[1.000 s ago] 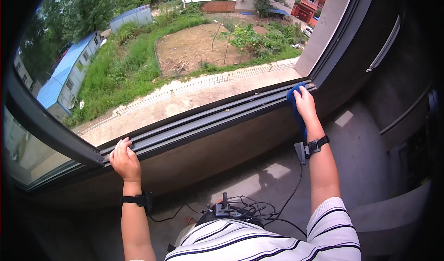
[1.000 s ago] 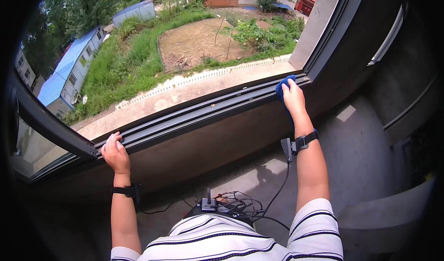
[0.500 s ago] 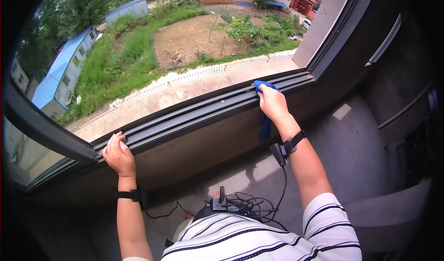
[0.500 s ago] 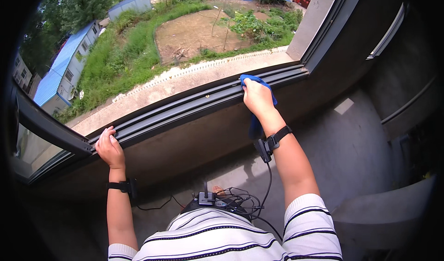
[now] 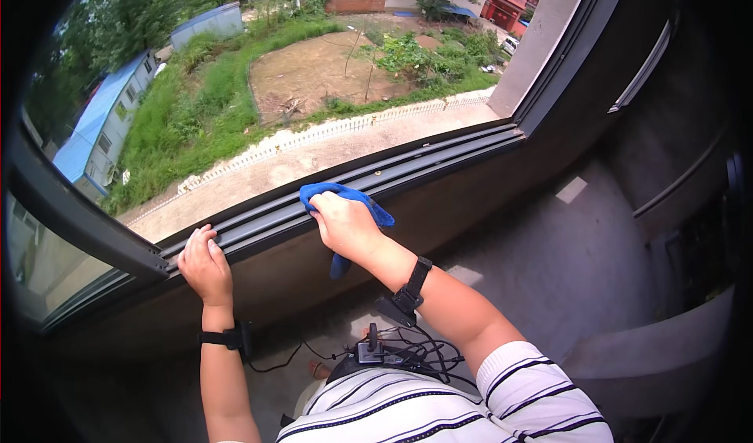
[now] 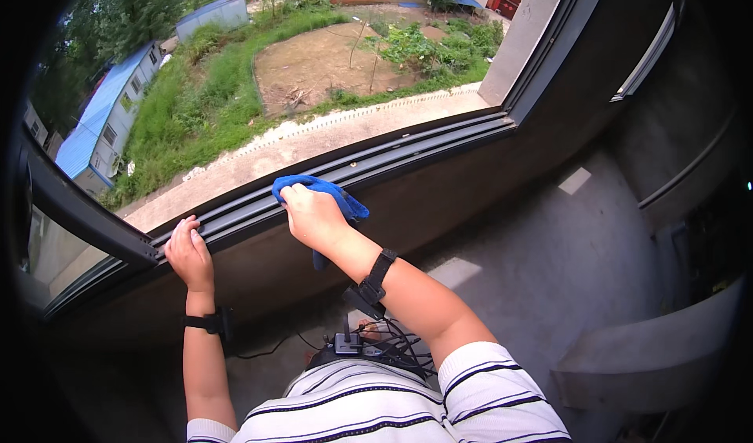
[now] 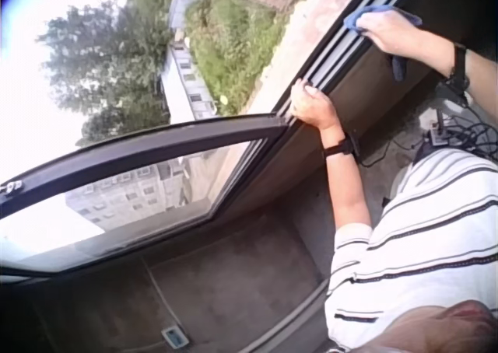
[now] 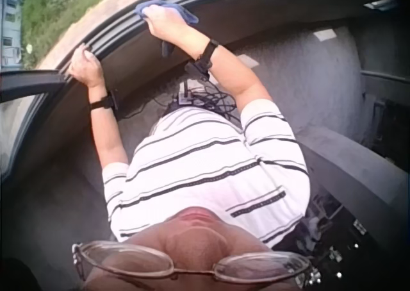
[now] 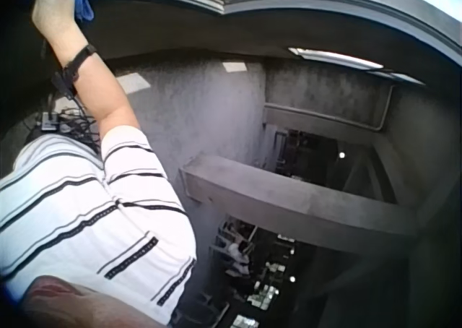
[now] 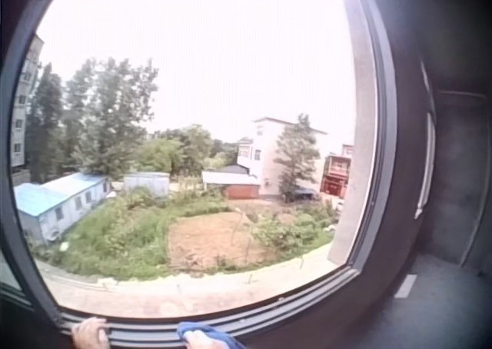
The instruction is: Cleaning the window frame and glass using a blue cloth.
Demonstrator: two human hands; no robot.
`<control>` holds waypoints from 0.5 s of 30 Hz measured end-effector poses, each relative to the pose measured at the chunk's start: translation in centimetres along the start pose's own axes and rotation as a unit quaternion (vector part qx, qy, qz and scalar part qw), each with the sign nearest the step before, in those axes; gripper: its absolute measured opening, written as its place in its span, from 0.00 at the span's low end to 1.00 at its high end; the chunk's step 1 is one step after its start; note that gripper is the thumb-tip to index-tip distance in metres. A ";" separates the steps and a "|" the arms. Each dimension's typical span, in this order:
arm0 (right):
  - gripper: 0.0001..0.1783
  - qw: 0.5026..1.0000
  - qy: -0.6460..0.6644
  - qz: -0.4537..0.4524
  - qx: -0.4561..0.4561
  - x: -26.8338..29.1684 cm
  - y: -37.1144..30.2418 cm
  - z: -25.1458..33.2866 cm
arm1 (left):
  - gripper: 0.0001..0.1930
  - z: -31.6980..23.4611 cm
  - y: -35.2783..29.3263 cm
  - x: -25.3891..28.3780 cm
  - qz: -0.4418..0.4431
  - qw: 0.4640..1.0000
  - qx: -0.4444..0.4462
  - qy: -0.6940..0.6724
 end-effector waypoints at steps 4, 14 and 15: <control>0.05 0.997 0.051 -0.012 0.065 -3.2 1.7 5.1 | 0.10 0.2 -0.3 1.6 0.043 0.991 0.033 -0.121; 0.07 0.980 0.153 0.056 0.112 -12.0 4.5 14.8 | 0.11 2.9 -13.3 9.9 0.041 0.881 0.293 -0.369; 0.08 0.973 0.194 0.041 0.120 -12.7 4.6 15.9 | 0.10 3.1 -14.5 10.4 0.032 0.880 0.306 -0.362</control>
Point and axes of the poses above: each hand's wrist, its own y-axis towards the middle knuckle, its own x-axis out of the back of the hand, z = x × y, the point moved 4 cm from there along y, towards the middle knuckle, and after that the axes turned 9 degrees about z, right-handed, at the moved point
